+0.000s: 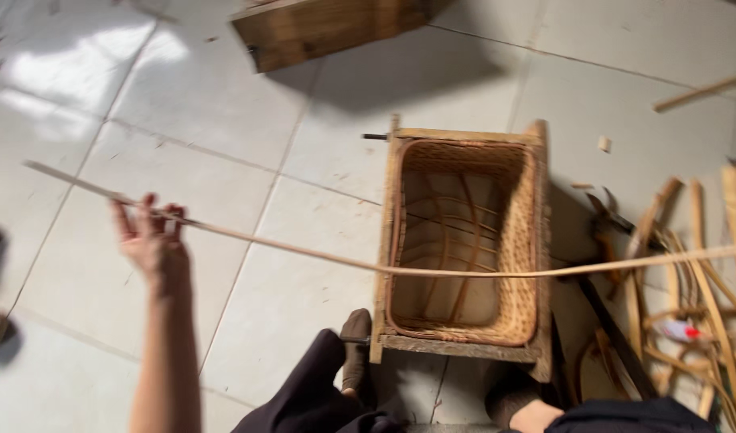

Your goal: The person applies glue to the rim of a rectangular basket frame, then inserts and secures thin bamboo strips into the frame using a hammer and pliers. The person repeatedly adjusts and trims the strips to fit the basket's edge.

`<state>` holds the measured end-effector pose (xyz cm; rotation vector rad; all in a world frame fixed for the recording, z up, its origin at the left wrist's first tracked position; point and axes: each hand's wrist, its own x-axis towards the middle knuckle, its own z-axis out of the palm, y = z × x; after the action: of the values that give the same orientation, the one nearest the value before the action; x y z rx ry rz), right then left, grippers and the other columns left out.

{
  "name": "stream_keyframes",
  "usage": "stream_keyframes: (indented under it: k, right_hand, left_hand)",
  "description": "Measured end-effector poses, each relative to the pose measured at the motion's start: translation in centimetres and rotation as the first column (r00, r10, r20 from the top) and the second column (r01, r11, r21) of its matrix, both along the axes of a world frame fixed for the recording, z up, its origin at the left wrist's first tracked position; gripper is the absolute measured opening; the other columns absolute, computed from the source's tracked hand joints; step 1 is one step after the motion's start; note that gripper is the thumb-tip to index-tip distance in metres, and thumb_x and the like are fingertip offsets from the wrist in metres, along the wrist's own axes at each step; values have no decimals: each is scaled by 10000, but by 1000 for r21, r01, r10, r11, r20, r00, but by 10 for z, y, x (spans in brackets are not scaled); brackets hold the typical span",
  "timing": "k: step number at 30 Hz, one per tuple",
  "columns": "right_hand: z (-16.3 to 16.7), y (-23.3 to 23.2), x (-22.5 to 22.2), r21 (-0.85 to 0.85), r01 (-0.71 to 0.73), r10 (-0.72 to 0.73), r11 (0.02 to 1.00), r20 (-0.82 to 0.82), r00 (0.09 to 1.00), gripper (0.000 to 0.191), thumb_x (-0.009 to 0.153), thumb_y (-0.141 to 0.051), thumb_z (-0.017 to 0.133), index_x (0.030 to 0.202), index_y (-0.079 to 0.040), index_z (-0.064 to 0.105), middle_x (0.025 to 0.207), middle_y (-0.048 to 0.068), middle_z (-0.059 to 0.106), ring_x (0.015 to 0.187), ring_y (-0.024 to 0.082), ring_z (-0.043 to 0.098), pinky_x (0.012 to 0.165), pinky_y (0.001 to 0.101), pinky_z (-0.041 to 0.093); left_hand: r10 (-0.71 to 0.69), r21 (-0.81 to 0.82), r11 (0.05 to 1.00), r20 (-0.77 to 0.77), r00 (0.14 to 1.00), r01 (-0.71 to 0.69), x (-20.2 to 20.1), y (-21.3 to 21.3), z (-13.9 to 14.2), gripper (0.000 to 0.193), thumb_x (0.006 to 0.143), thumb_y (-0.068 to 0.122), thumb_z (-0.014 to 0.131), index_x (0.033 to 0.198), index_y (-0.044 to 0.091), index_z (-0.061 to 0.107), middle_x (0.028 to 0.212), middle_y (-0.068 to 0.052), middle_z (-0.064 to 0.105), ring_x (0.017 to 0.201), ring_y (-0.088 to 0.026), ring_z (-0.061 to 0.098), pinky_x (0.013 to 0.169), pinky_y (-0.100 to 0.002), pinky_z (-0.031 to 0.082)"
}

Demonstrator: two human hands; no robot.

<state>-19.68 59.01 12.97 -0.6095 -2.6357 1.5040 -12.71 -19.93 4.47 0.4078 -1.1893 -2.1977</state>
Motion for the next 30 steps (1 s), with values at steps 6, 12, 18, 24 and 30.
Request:
stream_keyframes:
  k: [6, 12, 18, 24, 30]
  right_hand:
    - [36, -13, 7, 161, -198, 191, 967, 58, 980, 757, 1069, -39, 463, 1641, -80, -30, 1111, 206, 643, 756, 291, 685, 601, 365, 627]
    - [6, -74, -22, 315, -412, 354, 855, 227, 907, 829, 1034, -22, 451, 1677, -73, -71, 1111, 193, 653, 734, 269, 692, 597, 351, 629]
    - [-20, -99, 16, 320, -490, 410, 811, 288, 866, 773, 1065, -88, 427, 1650, -31, -76, 1031, 192, 669, 670, 232, 654, 577, 359, 613]
    - [-10, -134, 35, 609, -601, 830, 518, -187, 525, 634, 1092, -83, 402, 1671, -143, 150, 1422, 278, 526, 1070, 380, 659, 795, 429, 601]
    - [-26, -152, 27, 767, -609, 939, 201, 26, 343, 820, 882, 94, 446, 1535, -402, 412, 1567, 56, 449, 1284, 308, 635, 1078, 435, 545]
  left_hand:
    - [-377, -515, 702, 317, 870, 492, -73, 100, 83, 709, 1075, 83, 597, 1700, 105, 263, 1080, -96, 662, 933, -198, 718, 915, -403, 650]
    - [-555, -206, 663, 509, 657, 720, -139, 278, 67, 528, 1020, 94, 530, 1529, 203, 436, 1063, -51, 635, 800, -130, 732, 714, -268, 667]
    - [-573, -270, 575, 541, 616, 772, -116, 330, 14, 438, 1033, 58, 533, 1465, 120, 573, 899, -52, 672, 575, -118, 588, 474, -267, 565]
    - [-616, -161, 187, 749, 243, 969, -89, 340, -16, 435, 1005, 187, 551, 1441, 194, 561, 754, -28, 648, 502, -67, 530, 441, -244, 515]
    - [-679, -204, -130, 731, 63, 970, -92, 341, -37, 377, 996, 238, 612, 1352, 131, 669, 780, -16, 722, 546, -58, 579, 493, -244, 537]
